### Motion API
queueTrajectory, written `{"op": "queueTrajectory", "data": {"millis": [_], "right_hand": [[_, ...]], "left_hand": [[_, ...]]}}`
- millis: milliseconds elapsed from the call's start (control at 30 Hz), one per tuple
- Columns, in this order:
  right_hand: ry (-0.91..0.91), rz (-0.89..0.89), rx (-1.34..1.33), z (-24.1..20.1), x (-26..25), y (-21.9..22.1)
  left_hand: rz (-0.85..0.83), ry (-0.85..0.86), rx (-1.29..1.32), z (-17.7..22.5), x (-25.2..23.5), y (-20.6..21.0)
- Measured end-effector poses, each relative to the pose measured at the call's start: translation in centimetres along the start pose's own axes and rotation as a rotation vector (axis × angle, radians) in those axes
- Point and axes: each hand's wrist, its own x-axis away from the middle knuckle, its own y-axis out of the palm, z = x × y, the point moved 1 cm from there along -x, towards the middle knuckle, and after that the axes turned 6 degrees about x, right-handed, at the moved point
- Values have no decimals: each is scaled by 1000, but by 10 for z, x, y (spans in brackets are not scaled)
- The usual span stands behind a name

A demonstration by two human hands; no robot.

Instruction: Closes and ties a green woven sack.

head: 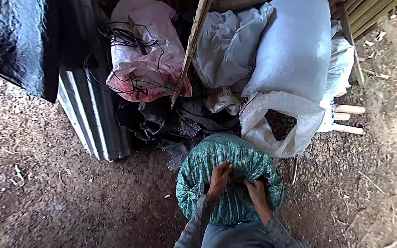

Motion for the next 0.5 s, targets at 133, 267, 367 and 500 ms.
{"op": "queueTrajectory", "data": {"millis": [133,267,367,500], "right_hand": [[21,31,-123,-4,-7,9],[8,4,-24,1,-12,4],[-33,-16,-64,5,-14,1],[35,-84,-213,-6,-9,-4]], "left_hand": [[-114,-1,-134,-14,-13,-4],[-113,39,-284,-19,-9,-5],[-78,82,-291,-23,-10,-3],[-57,59,-244,-26,-12,-7]]}}
